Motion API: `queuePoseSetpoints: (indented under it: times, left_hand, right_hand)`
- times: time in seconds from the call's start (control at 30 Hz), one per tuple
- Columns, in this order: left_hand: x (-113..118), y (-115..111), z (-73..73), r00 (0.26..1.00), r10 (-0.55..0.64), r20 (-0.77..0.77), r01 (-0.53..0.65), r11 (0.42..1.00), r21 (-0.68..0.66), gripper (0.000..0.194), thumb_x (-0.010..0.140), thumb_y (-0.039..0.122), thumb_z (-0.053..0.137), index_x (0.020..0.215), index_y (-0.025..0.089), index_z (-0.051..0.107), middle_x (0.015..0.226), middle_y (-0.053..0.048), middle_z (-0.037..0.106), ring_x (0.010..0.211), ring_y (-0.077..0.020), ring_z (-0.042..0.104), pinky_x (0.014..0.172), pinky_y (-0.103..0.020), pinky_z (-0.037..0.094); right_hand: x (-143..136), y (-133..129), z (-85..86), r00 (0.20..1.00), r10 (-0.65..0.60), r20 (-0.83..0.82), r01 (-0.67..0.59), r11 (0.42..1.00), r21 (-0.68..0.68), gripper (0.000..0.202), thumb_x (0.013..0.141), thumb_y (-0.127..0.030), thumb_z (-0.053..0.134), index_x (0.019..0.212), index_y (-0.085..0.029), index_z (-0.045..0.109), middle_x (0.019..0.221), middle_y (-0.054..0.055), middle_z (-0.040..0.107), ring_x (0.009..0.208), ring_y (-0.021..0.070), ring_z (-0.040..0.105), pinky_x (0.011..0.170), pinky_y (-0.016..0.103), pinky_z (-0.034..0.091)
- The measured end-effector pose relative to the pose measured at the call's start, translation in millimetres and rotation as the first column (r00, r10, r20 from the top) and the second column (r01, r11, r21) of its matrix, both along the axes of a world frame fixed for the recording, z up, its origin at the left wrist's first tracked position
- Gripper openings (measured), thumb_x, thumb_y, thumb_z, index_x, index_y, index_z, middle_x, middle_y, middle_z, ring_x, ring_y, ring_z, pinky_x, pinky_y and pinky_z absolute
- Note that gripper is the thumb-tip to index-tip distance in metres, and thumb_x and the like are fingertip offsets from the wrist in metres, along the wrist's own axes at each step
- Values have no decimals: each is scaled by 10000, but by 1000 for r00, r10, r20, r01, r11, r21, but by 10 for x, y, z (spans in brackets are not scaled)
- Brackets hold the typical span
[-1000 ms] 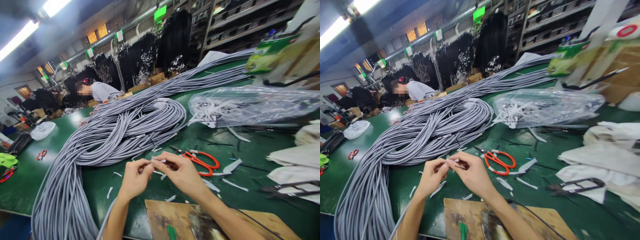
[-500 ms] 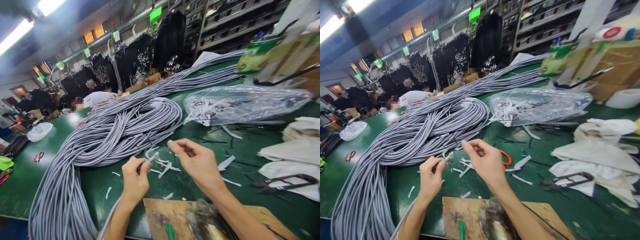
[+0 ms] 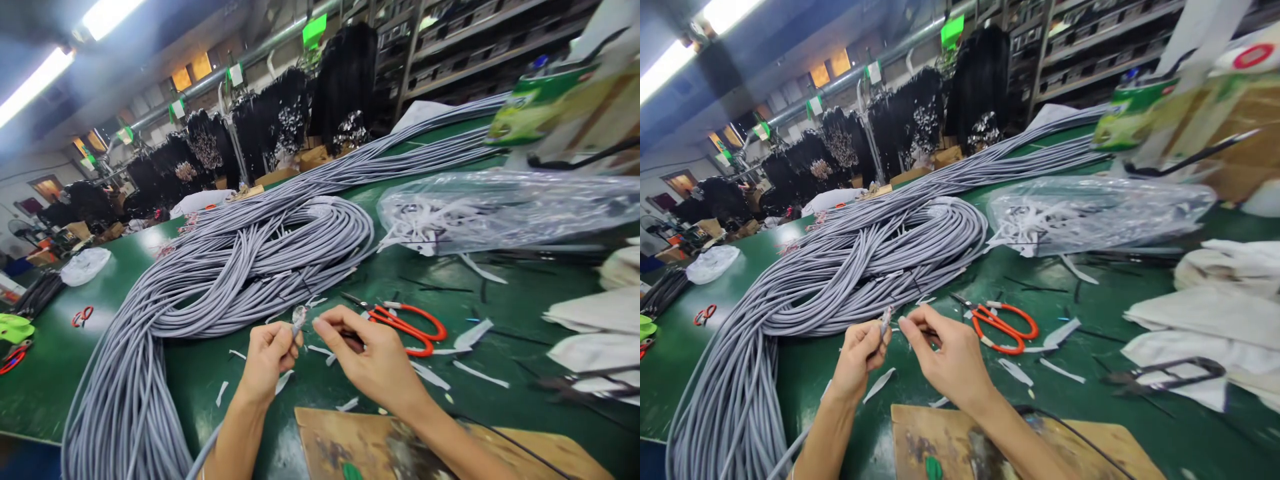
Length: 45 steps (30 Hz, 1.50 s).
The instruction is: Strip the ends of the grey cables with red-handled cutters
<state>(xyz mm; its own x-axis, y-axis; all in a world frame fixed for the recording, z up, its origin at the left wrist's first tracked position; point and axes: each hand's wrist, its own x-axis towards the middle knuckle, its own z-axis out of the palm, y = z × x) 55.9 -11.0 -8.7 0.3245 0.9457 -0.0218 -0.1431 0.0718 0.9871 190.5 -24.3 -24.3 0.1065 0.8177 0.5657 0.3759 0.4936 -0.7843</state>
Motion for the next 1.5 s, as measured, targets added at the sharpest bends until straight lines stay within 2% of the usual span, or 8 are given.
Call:
queuePoseSetpoints:
  times: [0.27,0.6,0.77,0.9,0.97,1.07,1.23,1.5]
  left_hand:
    - [-2,0,-12,1000,-12,-10,12,1000,1,508,623,590,644,549,109,496,457,60,359,331,7,192,337,-174,79]
    - [24,10,-38,998,-22,-62,19,999,-40,545,562,645,643,525,127,480,418,78,322,330,-1,175,339,-182,96]
    - [31,35,-102,982,138,-125,-130,989,72,517,634,635,593,609,126,514,467,72,353,366,-19,214,363,-181,143]
    - [37,4,-130,960,213,-183,-179,966,187,421,712,536,579,669,118,564,488,58,380,418,-48,291,404,-184,221]
    - [43,-26,-131,942,245,-230,-180,946,270,342,737,453,583,688,114,591,527,27,456,473,-73,375,451,-192,287]
    - [46,-55,-122,911,283,-300,-163,915,369,251,766,349,559,718,112,623,634,-31,572,565,-113,473,529,-212,361]
    - [37,-55,-112,874,319,-366,-140,887,439,216,782,298,532,726,119,638,650,-46,602,576,-127,494,545,-220,385]
    - [31,-71,-99,850,333,-409,-107,868,485,189,776,274,547,723,130,657,631,-43,603,551,-121,488,506,-216,366]
  right_hand:
    - [19,11,-23,990,-57,132,43,993,108,276,847,-275,461,598,-178,532,480,-23,514,421,88,463,422,197,349]
    - [11,-37,16,987,92,133,-98,994,40,311,832,-301,446,547,-190,503,458,-26,459,403,86,379,406,215,311]
    - [-8,-56,36,961,262,86,-262,965,-8,358,791,-373,483,483,-194,454,419,-37,395,391,85,351,398,218,283]
    - [19,-19,-10,990,97,-102,-110,985,-135,261,714,-441,567,642,-193,532,447,-69,325,386,87,309,368,214,265]
    - [19,0,-19,992,8,-124,-26,989,-146,251,687,-412,600,779,-181,568,476,-76,324,402,92,321,374,213,275]
    - [-1,17,-18,993,-15,-115,0,991,-131,278,706,-368,575,897,-167,582,489,-75,339,407,93,339,381,212,287]
    - [-10,37,-8,991,57,-123,-80,979,-188,235,731,-380,521,714,-162,606,449,-65,328,382,85,313,358,216,251]
    - [15,42,-14,985,120,-123,-144,967,-208,248,735,-387,508,682,-168,611,448,-55,357,400,95,341,376,220,281]
